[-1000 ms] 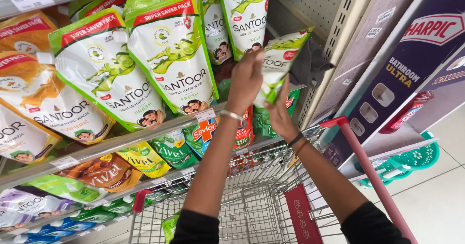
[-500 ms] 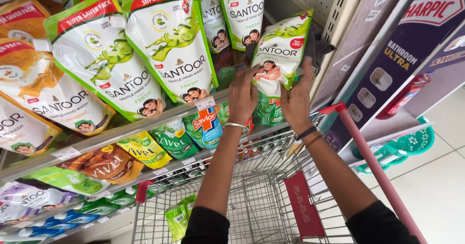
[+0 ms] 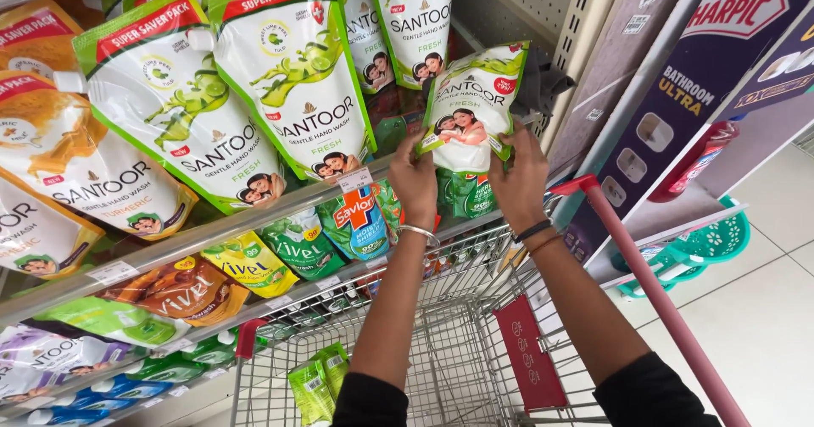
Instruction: Select and organize hand wash refill pouches in a shopping cart.
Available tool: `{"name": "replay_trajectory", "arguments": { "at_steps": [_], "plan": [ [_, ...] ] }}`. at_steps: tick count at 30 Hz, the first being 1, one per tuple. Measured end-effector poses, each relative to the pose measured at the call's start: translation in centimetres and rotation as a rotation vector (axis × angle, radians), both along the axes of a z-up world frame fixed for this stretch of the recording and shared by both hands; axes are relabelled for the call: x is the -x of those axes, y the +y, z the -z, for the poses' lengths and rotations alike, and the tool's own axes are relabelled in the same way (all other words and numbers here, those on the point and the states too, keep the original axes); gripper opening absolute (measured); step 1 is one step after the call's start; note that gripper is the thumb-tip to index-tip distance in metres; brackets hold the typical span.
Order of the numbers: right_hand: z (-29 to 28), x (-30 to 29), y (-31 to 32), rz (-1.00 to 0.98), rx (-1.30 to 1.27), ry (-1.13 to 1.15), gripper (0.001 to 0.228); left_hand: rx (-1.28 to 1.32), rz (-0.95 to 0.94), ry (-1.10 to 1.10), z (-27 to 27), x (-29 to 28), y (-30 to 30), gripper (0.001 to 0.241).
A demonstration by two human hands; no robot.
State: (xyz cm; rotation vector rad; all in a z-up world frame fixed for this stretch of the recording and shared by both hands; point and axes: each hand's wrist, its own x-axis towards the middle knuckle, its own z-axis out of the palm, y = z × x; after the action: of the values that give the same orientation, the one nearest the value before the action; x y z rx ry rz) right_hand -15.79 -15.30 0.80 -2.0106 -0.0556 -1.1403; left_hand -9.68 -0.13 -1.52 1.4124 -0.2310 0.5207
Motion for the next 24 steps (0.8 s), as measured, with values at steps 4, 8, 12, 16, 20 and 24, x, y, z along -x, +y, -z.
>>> {"name": "replay_trajectory", "arguments": {
  "at_steps": [4, 8, 12, 16, 20, 24],
  "plan": [
    [0.9, 0.5, -1.3, 0.092, 0.21, 0.002, 0.023, -0.224, -0.061, 0.018, -1.1, 0.8, 0.9, 0.026],
    [1.0, 0.8, -1.9, 0.09, 0.146, 0.058, 0.021, -0.424, -0.145, -0.084, -0.2, 0.4, 1.4, 0.024],
    [1.4, 0.9, -1.2, -0.064, -0.131, 0.049, 0.03, -0.597, -0.159, -0.063, -1.2, 1.6, 1.8, 0.031],
    [2.3, 1.4, -0.1, -0.209, -0.232, 0.008, 0.055, 0.149, 0.338, 0.137, -1.1, 3.2, 0.9, 0.065],
    [2.6, 1.4, -0.1, -0.334, -0.246, 0.045, 0.058, 0.097, 0.543, 0.053, 1.9, 1.4, 0.4, 0.071],
    [3.2, 0.8, -0.7, -0.438, -0.337, 0.077, 0.059, 0.012, 0.276, -0.021, 2.4, 1.5, -0.8, 0.063]
  ]
}}
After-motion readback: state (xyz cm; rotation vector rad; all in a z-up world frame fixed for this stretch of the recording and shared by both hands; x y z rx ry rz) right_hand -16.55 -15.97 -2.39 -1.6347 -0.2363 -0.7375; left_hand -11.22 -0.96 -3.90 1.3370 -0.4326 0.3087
